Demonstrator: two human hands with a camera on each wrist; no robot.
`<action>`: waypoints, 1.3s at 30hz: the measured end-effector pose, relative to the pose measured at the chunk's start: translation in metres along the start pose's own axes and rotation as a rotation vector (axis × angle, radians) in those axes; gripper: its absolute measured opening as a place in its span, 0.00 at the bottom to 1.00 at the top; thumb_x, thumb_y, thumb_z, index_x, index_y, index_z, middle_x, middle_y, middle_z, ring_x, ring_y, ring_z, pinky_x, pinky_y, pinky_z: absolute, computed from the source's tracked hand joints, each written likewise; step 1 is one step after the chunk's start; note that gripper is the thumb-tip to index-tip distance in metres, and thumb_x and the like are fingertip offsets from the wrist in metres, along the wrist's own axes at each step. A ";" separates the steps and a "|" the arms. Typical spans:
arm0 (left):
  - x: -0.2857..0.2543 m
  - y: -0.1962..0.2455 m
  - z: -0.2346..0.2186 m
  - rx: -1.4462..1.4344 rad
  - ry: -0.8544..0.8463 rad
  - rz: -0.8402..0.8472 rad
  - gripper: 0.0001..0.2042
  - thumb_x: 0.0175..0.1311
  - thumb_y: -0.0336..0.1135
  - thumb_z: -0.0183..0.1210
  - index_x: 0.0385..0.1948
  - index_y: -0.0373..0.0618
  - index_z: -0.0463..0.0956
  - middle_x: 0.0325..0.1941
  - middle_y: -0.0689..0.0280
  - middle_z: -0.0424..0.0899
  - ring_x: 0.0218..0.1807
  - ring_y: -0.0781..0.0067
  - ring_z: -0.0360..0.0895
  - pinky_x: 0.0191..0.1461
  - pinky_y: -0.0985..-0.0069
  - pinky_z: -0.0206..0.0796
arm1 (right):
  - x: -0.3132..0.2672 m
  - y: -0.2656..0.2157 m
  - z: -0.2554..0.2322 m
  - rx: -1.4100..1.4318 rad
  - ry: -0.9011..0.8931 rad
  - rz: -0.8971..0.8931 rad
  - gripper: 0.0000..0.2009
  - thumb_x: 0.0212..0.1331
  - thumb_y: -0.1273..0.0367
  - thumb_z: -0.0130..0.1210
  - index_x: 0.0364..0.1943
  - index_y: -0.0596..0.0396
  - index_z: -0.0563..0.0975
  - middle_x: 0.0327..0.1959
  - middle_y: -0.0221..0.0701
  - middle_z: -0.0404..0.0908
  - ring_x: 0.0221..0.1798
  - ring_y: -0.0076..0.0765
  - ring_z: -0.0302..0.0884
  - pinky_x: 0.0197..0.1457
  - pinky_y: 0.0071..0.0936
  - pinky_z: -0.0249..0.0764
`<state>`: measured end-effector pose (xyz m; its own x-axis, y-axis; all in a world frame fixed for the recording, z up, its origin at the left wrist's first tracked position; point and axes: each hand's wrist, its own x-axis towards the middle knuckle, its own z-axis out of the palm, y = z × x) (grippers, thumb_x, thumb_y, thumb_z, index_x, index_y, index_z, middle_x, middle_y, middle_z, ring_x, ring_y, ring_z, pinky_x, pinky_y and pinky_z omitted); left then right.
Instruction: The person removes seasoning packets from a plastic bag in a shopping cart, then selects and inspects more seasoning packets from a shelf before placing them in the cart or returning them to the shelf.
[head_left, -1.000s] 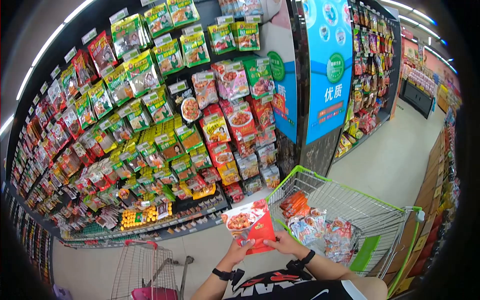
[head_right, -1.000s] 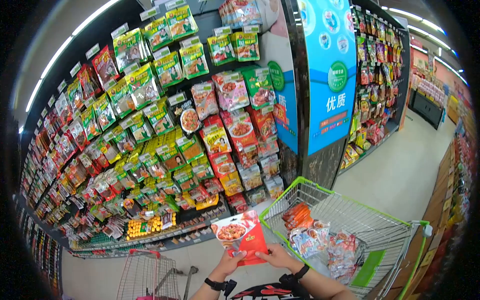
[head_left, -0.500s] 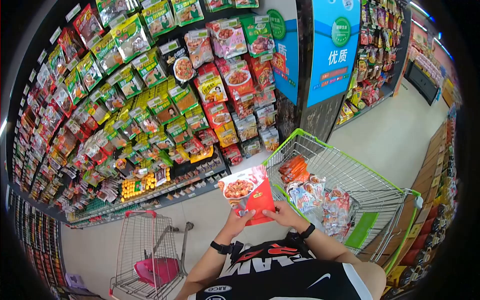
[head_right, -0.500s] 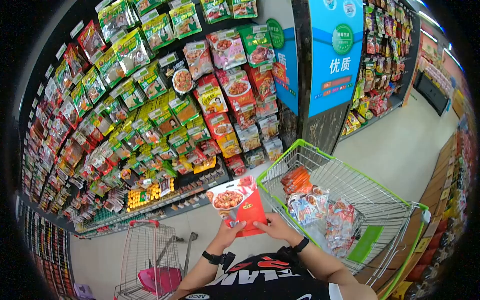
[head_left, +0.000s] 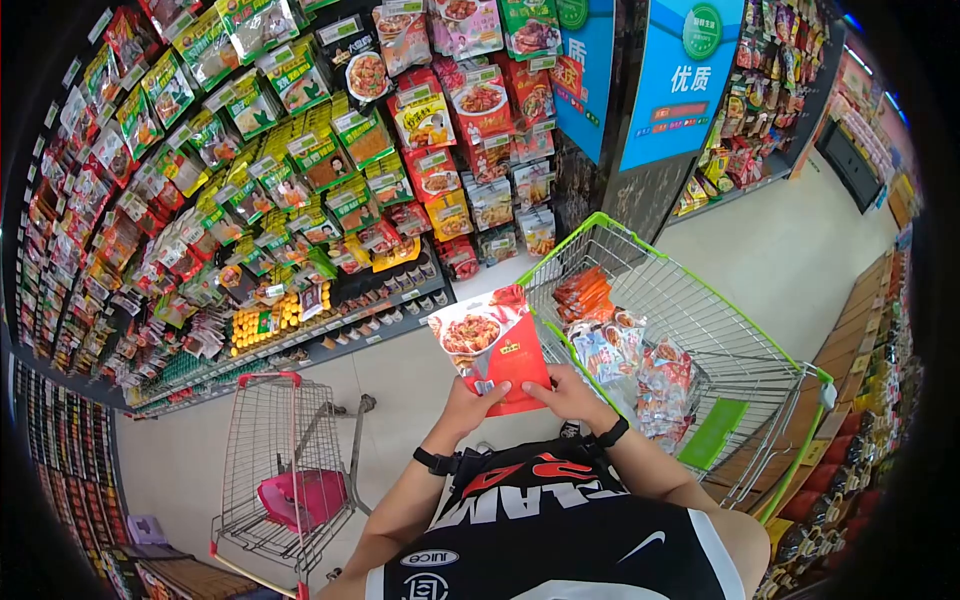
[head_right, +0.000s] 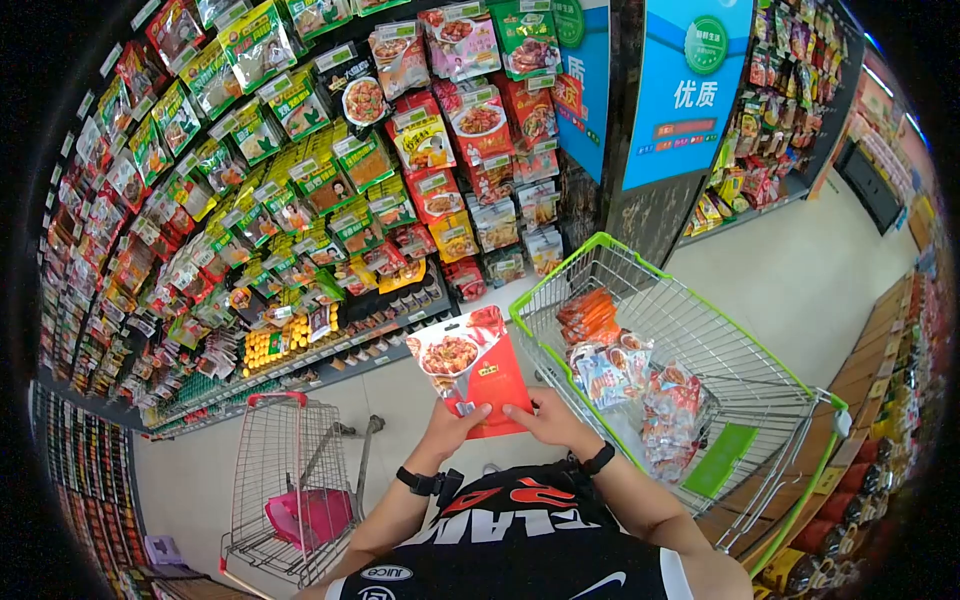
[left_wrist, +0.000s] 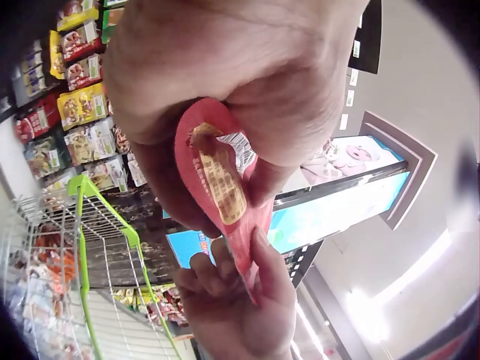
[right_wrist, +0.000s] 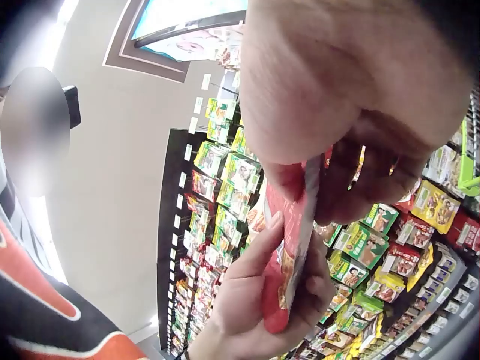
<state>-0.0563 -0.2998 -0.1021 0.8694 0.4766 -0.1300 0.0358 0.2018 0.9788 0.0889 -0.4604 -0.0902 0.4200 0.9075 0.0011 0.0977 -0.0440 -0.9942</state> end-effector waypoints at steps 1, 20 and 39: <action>0.000 0.000 -0.001 0.015 -0.011 0.008 0.22 0.60 0.28 0.65 0.56 0.37 0.70 0.50 0.64 0.80 0.49 0.76 0.78 0.53 0.73 0.73 | 0.000 0.002 0.001 0.005 -0.001 0.012 0.12 0.64 0.65 0.59 0.43 0.61 0.80 0.33 0.32 0.84 0.35 0.21 0.76 0.41 0.25 0.73; -0.010 -0.005 -0.012 0.125 0.011 -0.135 0.14 0.61 0.31 0.66 0.45 0.35 0.78 0.41 0.65 0.85 0.39 0.80 0.80 0.41 0.78 0.73 | -0.007 0.012 0.013 -0.090 0.012 -0.011 0.09 0.62 0.67 0.60 0.38 0.61 0.82 0.26 0.28 0.82 0.30 0.16 0.72 0.35 0.23 0.71; -0.004 -0.015 -0.010 -0.021 0.093 -0.118 0.14 0.70 0.38 0.57 0.43 0.33 0.77 0.38 0.66 0.83 0.36 0.82 0.77 0.43 0.77 0.72 | -0.006 0.025 0.002 -0.118 0.041 0.000 0.14 0.64 0.62 0.59 0.42 0.59 0.81 0.33 0.33 0.85 0.33 0.25 0.78 0.38 0.26 0.72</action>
<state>-0.0652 -0.2965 -0.1174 0.8104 0.5254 -0.2591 0.1240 0.2784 0.9524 0.0867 -0.4656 -0.1153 0.4568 0.8895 0.0074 0.2016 -0.0954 -0.9748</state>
